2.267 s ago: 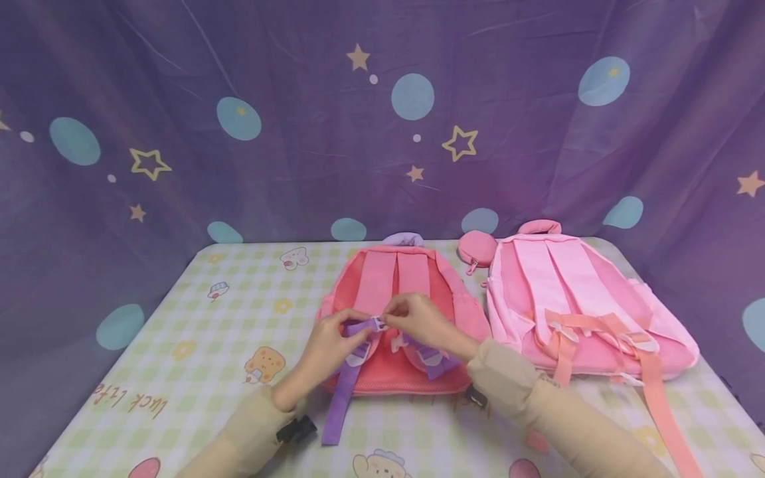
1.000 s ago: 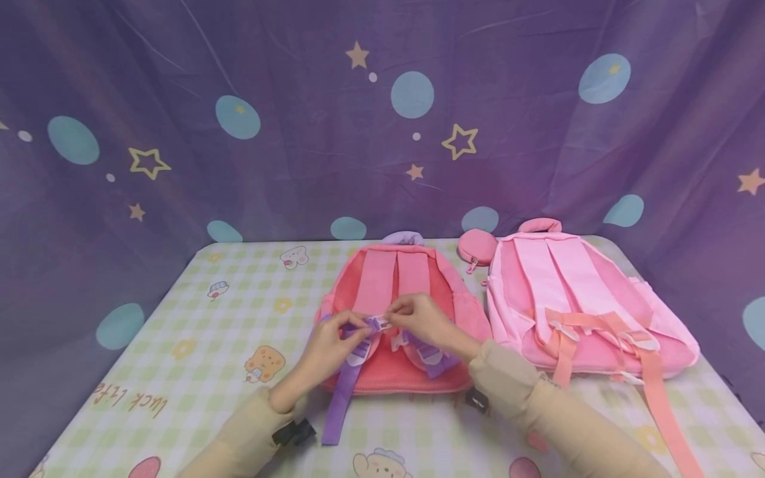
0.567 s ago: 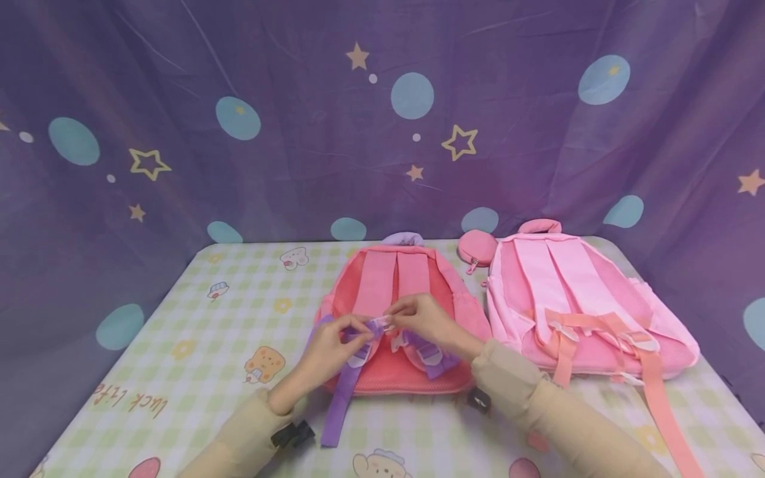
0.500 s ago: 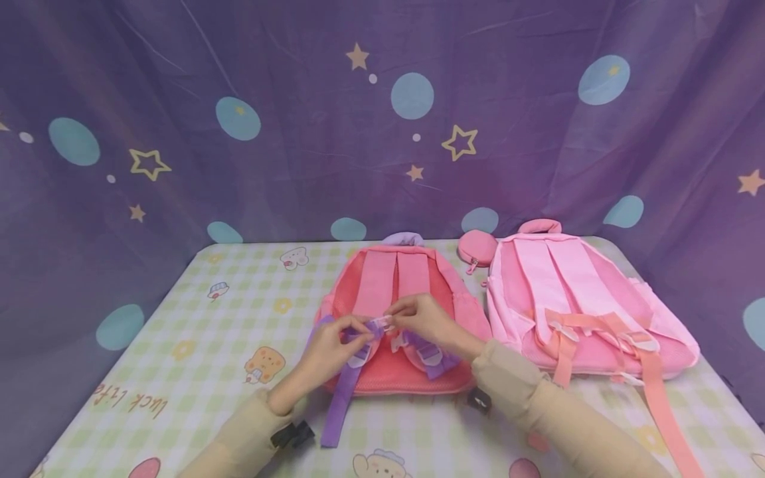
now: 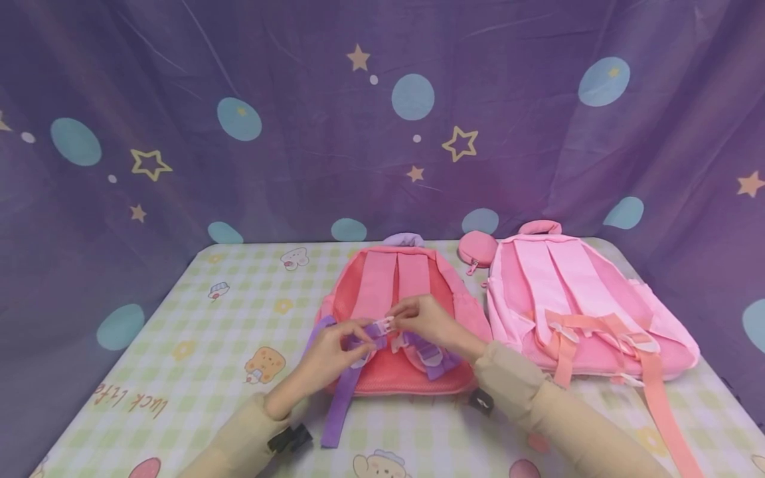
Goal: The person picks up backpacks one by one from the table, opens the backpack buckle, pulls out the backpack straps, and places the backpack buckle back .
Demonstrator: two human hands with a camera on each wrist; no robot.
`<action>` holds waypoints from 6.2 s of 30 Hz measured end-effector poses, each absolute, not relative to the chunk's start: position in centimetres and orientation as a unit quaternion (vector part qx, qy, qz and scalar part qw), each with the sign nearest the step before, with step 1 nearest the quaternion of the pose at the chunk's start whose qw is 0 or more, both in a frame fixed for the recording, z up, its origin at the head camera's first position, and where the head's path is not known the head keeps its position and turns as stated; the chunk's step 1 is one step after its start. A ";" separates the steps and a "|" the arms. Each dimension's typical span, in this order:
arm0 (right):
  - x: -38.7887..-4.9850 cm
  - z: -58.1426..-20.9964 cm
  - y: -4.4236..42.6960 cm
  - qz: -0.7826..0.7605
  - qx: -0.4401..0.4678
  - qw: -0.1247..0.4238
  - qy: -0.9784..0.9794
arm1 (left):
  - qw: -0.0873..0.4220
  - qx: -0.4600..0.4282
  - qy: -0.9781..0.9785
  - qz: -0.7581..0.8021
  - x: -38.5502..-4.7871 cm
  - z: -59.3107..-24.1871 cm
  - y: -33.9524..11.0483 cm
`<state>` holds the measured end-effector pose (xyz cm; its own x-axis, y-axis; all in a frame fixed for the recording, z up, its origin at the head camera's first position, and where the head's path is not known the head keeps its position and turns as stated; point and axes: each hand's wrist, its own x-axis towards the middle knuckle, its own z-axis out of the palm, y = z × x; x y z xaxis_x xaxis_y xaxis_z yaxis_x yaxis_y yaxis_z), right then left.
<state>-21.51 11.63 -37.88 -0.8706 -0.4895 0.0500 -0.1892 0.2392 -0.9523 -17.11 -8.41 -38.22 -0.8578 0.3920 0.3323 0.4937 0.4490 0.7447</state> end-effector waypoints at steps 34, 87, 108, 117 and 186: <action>-22.2 -38.4 12.3 -0.580 -0.239 0.128 0.768 | 0.003 -0.313 -0.847 -0.429 -17.1 -37.7 -8.8; -21.9 -38.4 13.0 -0.537 -0.302 0.104 0.781 | 0.019 -0.270 -0.904 -0.332 -20.5 -37.8 -6.9; -21.9 -38.1 13.5 -0.514 -0.315 0.124 0.788 | 0.013 -0.276 -0.906 -0.321 -20.7 -37.9 -6.8; -21.8 -37.9 13.7 -0.504 -0.320 0.136 0.791 | 0.013 -0.275 -0.909 -0.313 -20.8 -38.0 -6.8; -21.0 -38.2 15.4 -0.495 -0.364 0.157 0.773 | -0.021 -0.345 -0.889 -0.299 -20.0 -37.8 -7.0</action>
<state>-20.99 15.36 -38.15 -0.6851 -0.7189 0.1180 -0.4079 0.2443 -0.8798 -19.95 -7.01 -37.83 -0.7611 0.6260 0.1698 0.6013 0.5826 0.5469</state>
